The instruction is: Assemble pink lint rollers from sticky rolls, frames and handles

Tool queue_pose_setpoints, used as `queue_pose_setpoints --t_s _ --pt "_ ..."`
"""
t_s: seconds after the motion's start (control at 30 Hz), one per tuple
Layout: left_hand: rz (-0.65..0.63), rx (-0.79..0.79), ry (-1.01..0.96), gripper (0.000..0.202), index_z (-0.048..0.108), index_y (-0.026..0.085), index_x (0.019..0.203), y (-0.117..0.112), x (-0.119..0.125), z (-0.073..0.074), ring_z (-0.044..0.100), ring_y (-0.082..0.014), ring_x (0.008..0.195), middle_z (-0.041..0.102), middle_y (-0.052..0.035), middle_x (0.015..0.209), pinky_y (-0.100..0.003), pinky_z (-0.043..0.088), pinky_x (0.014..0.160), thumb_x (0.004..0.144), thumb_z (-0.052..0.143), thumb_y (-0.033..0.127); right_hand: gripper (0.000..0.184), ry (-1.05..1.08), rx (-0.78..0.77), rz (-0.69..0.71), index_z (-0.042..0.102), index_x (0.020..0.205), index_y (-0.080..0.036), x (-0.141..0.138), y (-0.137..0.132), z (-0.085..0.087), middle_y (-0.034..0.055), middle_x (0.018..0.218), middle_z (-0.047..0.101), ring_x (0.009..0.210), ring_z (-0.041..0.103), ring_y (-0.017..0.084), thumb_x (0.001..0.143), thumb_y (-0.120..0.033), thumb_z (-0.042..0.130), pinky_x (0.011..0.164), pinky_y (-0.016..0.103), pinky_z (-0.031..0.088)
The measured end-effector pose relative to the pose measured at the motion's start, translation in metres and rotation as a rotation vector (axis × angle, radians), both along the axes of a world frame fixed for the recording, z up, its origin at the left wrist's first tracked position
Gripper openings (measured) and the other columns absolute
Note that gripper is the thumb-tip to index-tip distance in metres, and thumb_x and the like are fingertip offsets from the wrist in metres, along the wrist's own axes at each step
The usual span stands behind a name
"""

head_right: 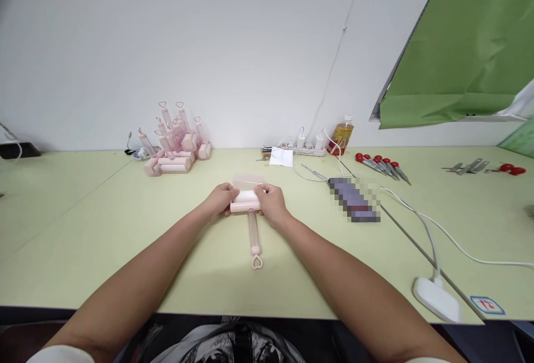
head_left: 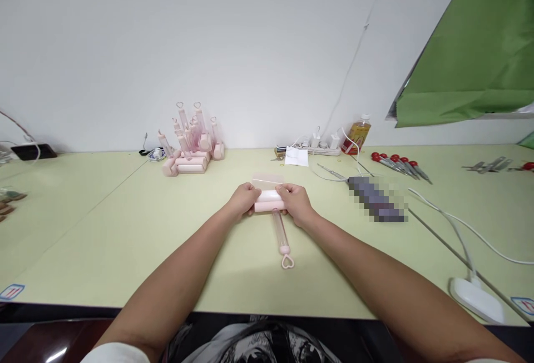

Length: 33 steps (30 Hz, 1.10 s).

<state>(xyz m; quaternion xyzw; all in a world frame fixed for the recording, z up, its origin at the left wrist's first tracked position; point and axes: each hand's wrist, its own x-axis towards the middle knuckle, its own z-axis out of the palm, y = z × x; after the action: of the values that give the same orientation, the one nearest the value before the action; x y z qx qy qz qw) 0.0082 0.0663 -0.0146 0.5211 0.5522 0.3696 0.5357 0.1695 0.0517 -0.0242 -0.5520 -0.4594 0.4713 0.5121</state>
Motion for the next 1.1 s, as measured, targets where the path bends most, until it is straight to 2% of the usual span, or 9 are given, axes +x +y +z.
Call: queue_pose_setpoints --t_s 0.1,0.23,0.33,0.4,0.5,0.63,0.83,1.0,1.1 --pt "0.028 0.004 0.031 0.023 0.042 0.021 0.072 -0.004 0.000 0.002 0.038 -0.0090 0.027 0.046 0.0053 0.044 -0.019 0.024 0.028 0.079 0.062 0.027 0.019 -0.009 0.014 0.030 0.064 0.078 -0.013 0.000 0.000 0.000 -0.0038 0.053 0.050 0.034 0.041 0.007 0.079 -0.032 0.064 0.023 0.018 0.031" --pt "0.021 -0.002 0.000 0.020 0.045 0.020 0.079 -0.010 -0.004 0.007 0.046 -0.0108 0.035 0.051 0.0033 0.052 -0.020 0.035 0.030 0.082 0.060 0.032 0.020 0.023 0.008 0.145 0.065 0.084 -0.014 0.006 -0.002 0.002 0.0003 0.062 0.058 0.040 0.053 0.011 0.081 -0.033 0.061 0.027 0.020 0.038" --pt "-0.095 -0.059 -0.129 0.022 0.052 0.018 0.085 -0.013 -0.006 0.008 0.054 -0.0135 0.046 0.056 0.0001 0.061 -0.023 0.044 0.035 0.080 0.063 0.037 0.025 0.052 0.011 0.143 0.065 0.093 -0.014 0.011 -0.005 0.004 0.0045 0.075 0.063 0.054 0.061 0.014 0.088 -0.036 0.052 0.037 0.023 0.051" --pt "-0.139 -0.098 -0.254 0.026 0.055 0.016 0.085 -0.012 -0.006 0.006 0.057 -0.0152 0.050 0.058 -0.0020 0.065 -0.026 0.046 0.038 0.075 0.068 0.036 0.028 0.059 0.011 0.125 0.063 0.097 -0.015 0.011 -0.006 0.005 0.0058 0.080 0.064 0.059 0.063 0.015 0.091 -0.036 0.047 0.042 0.025 0.054" --pt "-0.006 -0.052 -0.352 0.027 0.054 0.016 0.083 -0.006 -0.006 0.001 0.056 -0.0126 0.053 0.056 -0.0002 0.067 -0.024 0.048 0.044 0.069 0.072 0.032 0.027 0.042 0.001 0.129 0.059 0.105 -0.016 0.012 -0.005 0.005 0.0007 0.068 0.057 0.047 0.057 0.013 0.094 -0.032 0.041 0.036 0.024 0.050" --pt "0.148 0.028 -0.381 0.028 0.050 0.018 0.082 0.002 -0.008 -0.004 0.053 -0.0084 0.053 0.053 0.0038 0.065 -0.020 0.045 0.049 0.068 0.072 0.028 0.020 0.000 0.005 0.165 0.058 0.105 -0.017 0.012 -0.002 0.001 -0.0059 0.057 0.047 0.032 0.041 0.007 0.092 -0.026 0.045 0.027 0.020 0.040" --pt "0.217 0.073 -0.366 0.029 0.046 0.020 0.087 0.001 -0.005 -0.007 0.051 -0.0092 0.046 0.054 0.0039 0.065 -0.021 0.042 0.044 0.073 0.069 0.031 0.018 -0.023 0.042 0.161 0.059 0.101 -0.018 0.012 0.000 0.000 -0.0014 0.068 0.053 0.048 0.051 0.009 0.088 -0.024 0.048 0.037 0.021 0.049" --pt "0.283 0.166 -0.380 0.030 0.038 0.022 0.091 0.001 -0.003 -0.004 0.050 -0.0079 0.046 0.053 0.0053 0.070 -0.021 0.042 0.041 0.080 0.064 0.034 0.025 -0.090 0.041 0.111 0.059 0.104 -0.019 0.014 0.002 -0.004 0.0057 0.096 0.064 0.055 0.054 0.010 0.080 -0.022 0.053 0.032 0.018 0.041" --pt "0.280 0.194 -0.379 0.034 0.037 0.022 0.088 0.001 -0.003 -0.004 0.051 -0.0078 0.045 0.052 0.0062 0.069 -0.021 0.043 0.040 0.079 0.067 0.034 0.025 -0.145 0.059 0.100 0.061 0.102 -0.018 0.017 0.004 -0.010 0.0039 0.088 0.066 0.054 0.055 0.010 0.077 -0.023 0.056 0.036 0.018 0.038"
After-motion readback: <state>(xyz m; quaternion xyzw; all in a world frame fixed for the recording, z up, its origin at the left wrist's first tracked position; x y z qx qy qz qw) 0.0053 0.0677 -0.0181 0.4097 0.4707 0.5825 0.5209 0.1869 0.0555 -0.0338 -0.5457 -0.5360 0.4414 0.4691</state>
